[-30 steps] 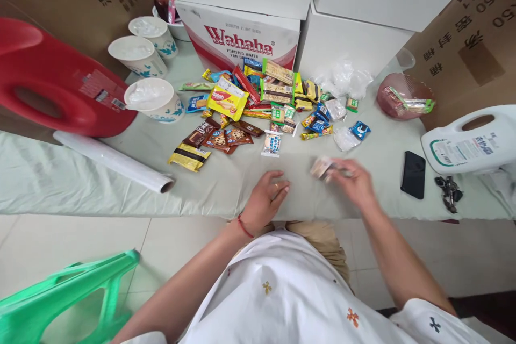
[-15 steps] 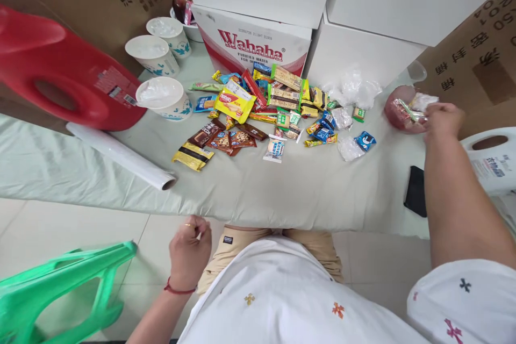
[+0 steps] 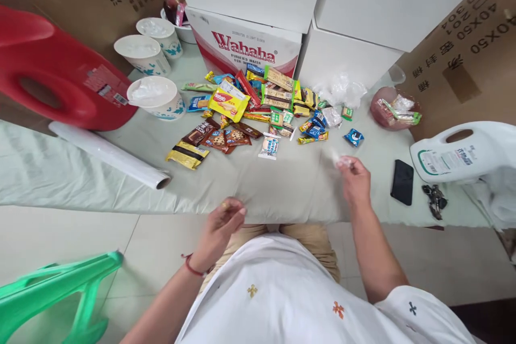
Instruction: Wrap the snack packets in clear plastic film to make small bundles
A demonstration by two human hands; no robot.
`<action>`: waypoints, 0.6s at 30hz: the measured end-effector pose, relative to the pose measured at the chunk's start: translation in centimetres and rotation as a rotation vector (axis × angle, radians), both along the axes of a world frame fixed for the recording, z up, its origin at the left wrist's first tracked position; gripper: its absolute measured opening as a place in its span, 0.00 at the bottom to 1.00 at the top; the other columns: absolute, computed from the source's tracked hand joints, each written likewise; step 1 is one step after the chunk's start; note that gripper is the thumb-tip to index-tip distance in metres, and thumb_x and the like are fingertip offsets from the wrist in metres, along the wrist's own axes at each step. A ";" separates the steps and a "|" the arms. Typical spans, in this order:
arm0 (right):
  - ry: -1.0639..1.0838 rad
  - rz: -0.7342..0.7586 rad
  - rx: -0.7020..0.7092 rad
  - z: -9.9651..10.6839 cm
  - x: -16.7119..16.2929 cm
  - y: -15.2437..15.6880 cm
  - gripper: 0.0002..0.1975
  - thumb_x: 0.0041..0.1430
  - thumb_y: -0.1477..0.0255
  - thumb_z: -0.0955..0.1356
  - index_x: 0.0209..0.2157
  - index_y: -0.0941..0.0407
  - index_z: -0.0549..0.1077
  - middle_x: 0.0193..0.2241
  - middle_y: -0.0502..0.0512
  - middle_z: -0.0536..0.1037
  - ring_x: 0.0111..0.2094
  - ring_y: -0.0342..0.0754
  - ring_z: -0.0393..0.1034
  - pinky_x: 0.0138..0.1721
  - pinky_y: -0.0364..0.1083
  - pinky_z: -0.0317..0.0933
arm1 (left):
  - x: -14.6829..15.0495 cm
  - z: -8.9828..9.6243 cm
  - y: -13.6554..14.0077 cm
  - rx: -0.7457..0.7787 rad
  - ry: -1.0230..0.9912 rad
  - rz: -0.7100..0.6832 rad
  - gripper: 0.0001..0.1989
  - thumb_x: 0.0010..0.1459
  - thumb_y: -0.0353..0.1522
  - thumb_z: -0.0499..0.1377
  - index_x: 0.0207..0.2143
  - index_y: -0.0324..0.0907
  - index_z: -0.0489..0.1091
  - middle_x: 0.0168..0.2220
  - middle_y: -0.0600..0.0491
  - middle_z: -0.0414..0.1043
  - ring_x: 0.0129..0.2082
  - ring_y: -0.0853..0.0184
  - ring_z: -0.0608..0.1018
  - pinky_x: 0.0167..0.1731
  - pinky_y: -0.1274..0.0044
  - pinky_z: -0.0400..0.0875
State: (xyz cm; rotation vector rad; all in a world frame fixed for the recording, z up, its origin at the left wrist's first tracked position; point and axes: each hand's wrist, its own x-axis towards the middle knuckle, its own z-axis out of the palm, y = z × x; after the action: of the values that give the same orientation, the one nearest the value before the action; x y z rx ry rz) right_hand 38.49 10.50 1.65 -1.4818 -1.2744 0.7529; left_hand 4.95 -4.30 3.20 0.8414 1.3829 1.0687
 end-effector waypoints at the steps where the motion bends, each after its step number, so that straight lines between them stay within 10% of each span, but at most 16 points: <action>1: 0.043 0.076 0.008 0.2 -1.7 -1.9 0.13 0.57 0.60 0.73 0.39 0.53 0.76 0.40 0.55 0.80 0.43 0.50 0.74 0.49 0.51 0.67 | 0.9 0.3 0.7 -0.060 -0.132 -0.048 0.21 0.57 0.50 0.64 0.32 0.42 0.67 0.24 0.60 0.59 0.22 0.74 0.64 0.21 0.81 0.58; 9: -0.020 0.726 0.017 1.8 -9.0 -9.3 0.11 0.67 0.64 0.69 0.49 0.48 0.78 0.53 0.57 0.78 0.63 0.54 0.65 0.65 0.57 0.57 | 7.0 -0.5 4.9 -0.076 -0.425 -0.104 0.27 0.48 0.53 0.69 0.36 0.41 0.70 0.29 0.56 0.71 0.26 0.72 0.74 0.24 0.80 0.67; 18: 0.184 0.462 -0.289 0.9 -10.6 -8.1 0.17 0.57 0.54 0.74 0.31 0.53 0.77 0.30 0.51 0.76 0.35 0.47 0.68 0.40 0.46 0.64 | 7.3 -2.3 3.4 0.124 0.034 0.008 0.16 0.49 0.41 0.70 0.38 0.42 0.75 0.33 0.52 0.78 0.32 0.67 0.77 0.33 0.77 0.71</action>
State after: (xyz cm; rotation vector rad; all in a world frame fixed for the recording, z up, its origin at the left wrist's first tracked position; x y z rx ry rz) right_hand 27.87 2.41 2.54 -1.3105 -1.4247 1.3941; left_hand 12.25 -0.93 0.89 0.9487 1.3602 1.1601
